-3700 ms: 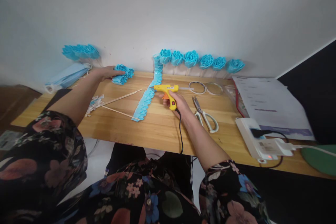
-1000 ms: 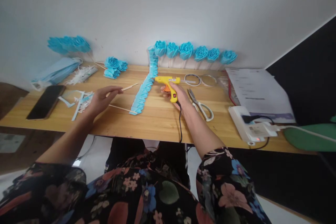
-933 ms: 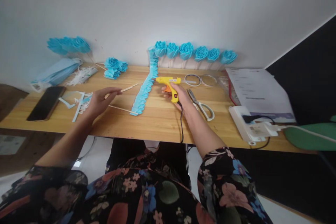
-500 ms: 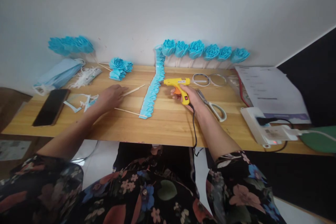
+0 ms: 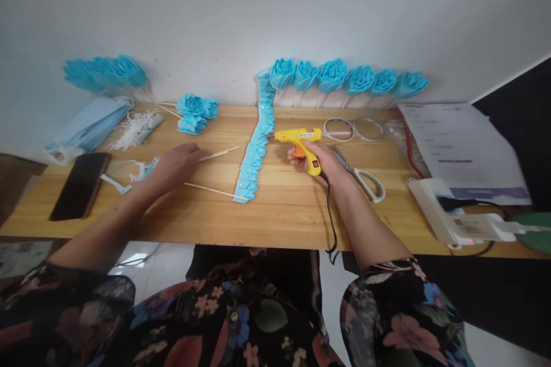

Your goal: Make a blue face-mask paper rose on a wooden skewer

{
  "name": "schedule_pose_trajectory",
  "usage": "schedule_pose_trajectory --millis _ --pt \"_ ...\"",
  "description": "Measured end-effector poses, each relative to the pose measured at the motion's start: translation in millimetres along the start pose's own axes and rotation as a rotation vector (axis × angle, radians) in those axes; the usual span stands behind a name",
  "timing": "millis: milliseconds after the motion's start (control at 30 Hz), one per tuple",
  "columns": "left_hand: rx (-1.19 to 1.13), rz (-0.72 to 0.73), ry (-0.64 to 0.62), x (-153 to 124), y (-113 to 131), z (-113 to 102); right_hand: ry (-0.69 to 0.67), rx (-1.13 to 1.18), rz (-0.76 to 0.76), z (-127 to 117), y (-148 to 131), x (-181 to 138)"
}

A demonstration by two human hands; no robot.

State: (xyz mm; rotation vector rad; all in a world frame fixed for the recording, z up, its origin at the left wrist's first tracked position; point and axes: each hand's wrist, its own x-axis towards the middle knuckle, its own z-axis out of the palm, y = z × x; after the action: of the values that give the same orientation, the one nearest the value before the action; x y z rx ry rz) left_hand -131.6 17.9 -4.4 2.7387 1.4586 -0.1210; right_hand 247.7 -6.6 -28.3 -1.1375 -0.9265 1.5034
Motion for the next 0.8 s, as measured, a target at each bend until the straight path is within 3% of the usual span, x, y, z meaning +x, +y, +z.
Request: schedule_pose_trajectory --millis 267,400,500,533,633,800 --pt "-0.042 -0.038 0.097 7.8 -2.7 19.9 -0.005 0.010 -0.001 -0.3 -0.5 -0.2" --pt "-0.186 -0.031 0.168 10.5 -0.5 -9.5 -0.017 0.016 0.000 -0.2 -0.7 0.4" --pt "-0.255 -0.055 0.337 -5.3 2.1 -48.7 -0.015 0.011 0.002 -0.3 -0.5 0.6" --pt "-0.239 -0.105 0.414 -14.5 2.3 -60.6 -0.009 0.008 0.004 -0.2 -0.5 0.6" --pt "-0.183 -0.338 0.437 -48.5 -0.8 -80.0 0.009 -0.018 0.013 0.9 -1.0 0.6" --pt "-0.055 -0.707 0.171 -96.5 -16.8 -56.2 -0.012 -0.046 0.007 4.6 -2.9 0.1"
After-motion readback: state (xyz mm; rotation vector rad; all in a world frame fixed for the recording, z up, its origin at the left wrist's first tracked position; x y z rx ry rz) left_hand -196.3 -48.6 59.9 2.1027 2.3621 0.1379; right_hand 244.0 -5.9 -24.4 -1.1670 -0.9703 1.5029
